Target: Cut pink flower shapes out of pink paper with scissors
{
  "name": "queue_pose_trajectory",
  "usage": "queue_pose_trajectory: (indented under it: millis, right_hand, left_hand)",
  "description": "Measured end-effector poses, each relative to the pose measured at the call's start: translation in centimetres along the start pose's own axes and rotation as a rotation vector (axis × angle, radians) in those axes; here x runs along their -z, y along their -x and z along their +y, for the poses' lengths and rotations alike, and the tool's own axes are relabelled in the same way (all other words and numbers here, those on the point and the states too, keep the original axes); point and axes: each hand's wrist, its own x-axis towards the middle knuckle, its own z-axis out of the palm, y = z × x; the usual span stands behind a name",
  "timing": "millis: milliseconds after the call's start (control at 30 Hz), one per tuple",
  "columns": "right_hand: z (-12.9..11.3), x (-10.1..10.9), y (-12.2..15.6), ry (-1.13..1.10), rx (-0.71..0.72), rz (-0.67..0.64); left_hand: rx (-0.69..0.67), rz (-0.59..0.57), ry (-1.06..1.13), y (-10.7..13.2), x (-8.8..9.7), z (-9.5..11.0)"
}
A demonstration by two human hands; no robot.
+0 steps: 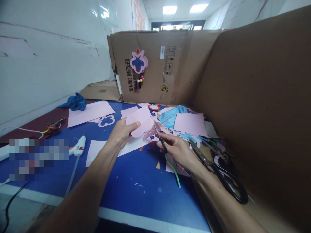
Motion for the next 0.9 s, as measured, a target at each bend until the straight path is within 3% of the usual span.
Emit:
queue_pose_trajectory:
  millis: [400, 900]
  right_hand:
    - [-0.27, -0.51, 0.13, -0.06, -0.035, 0.03]
    - [-0.52, 0.07, 0.16, -0.049, 0.021, -0.08]
  left_hand:
    - [0.001, 0.006, 0.04, 0.03, -0.13, 0.08]
    - [0.011, -0.034, 0.063, 0.24, -0.27, 0.4]
